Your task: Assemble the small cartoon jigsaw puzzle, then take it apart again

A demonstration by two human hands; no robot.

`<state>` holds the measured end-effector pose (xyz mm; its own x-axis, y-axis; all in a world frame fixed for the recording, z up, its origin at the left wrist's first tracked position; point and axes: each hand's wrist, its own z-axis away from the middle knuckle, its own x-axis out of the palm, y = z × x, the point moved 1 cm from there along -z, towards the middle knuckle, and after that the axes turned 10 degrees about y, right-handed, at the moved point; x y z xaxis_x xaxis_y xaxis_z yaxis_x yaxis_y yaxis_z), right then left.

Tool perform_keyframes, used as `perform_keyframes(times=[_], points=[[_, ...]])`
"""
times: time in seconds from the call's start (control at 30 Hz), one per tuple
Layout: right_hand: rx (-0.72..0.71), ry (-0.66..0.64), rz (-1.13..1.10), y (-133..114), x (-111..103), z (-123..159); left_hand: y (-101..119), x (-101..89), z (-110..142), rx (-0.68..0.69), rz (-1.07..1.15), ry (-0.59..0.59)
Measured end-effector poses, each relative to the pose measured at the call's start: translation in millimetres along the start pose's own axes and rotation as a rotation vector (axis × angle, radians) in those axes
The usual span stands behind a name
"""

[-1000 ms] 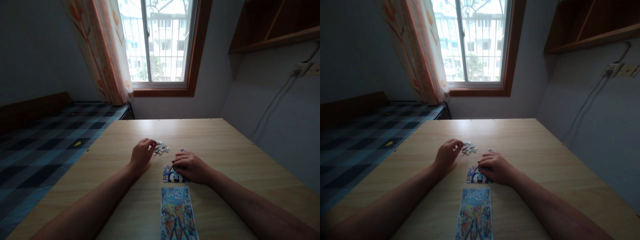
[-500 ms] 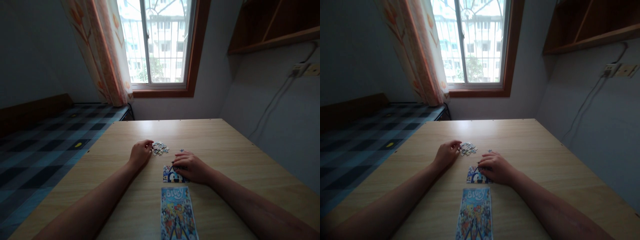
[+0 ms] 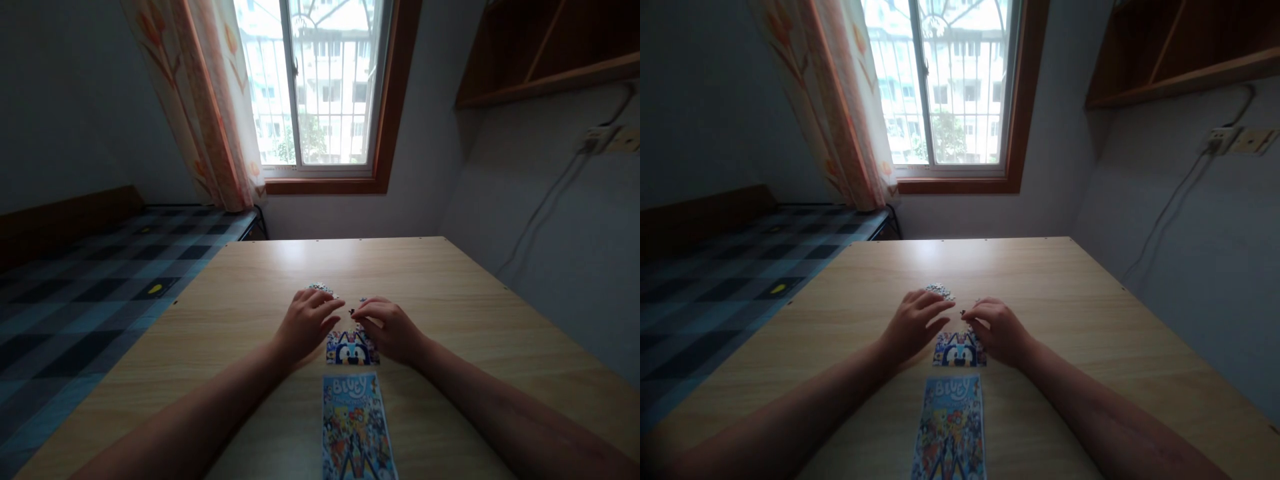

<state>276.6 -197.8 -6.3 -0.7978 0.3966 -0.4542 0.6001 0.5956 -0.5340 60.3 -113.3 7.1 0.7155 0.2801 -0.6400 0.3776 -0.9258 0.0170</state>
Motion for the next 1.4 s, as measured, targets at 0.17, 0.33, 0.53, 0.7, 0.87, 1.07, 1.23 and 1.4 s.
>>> perform_keyframes(times=[0.17, 0.33, 0.53, 0.7, 0.87, 1.07, 1.23, 1.4], points=[[0.007, -0.051, -0.053, -11, 1, 0, 14, 1.3, -1, 0.125, 0.004, -0.079], [0.035, -0.098, -0.065, -13, 2, 2, 15, -3.0, -4, 0.147, -0.012, -0.088], [0.084, -0.101, -0.106, -14, 2, 0, 15, -1.9, -3, 0.151, -0.017, -0.131], [0.003, -0.079, -0.079, -12, 1, -2, 10, 0.4, -2, 0.13, -0.05, -0.119], [-0.039, -0.013, 0.175, -3, -9, -6, -12, -0.7, -2, -0.124, -0.148, -0.069], [0.115, -0.262, 0.438, -7, -20, -8, -30, -1.0, 4, -0.32, -0.228, -0.082], [0.159, -0.347, 0.528, -19, -19, -5, -36, 7.3, 10, -0.378, -0.228, -0.098], [0.211, -0.4, 0.561, -22, -19, -5, -38, 5.6, 9, -0.412, -0.222, -0.061]])
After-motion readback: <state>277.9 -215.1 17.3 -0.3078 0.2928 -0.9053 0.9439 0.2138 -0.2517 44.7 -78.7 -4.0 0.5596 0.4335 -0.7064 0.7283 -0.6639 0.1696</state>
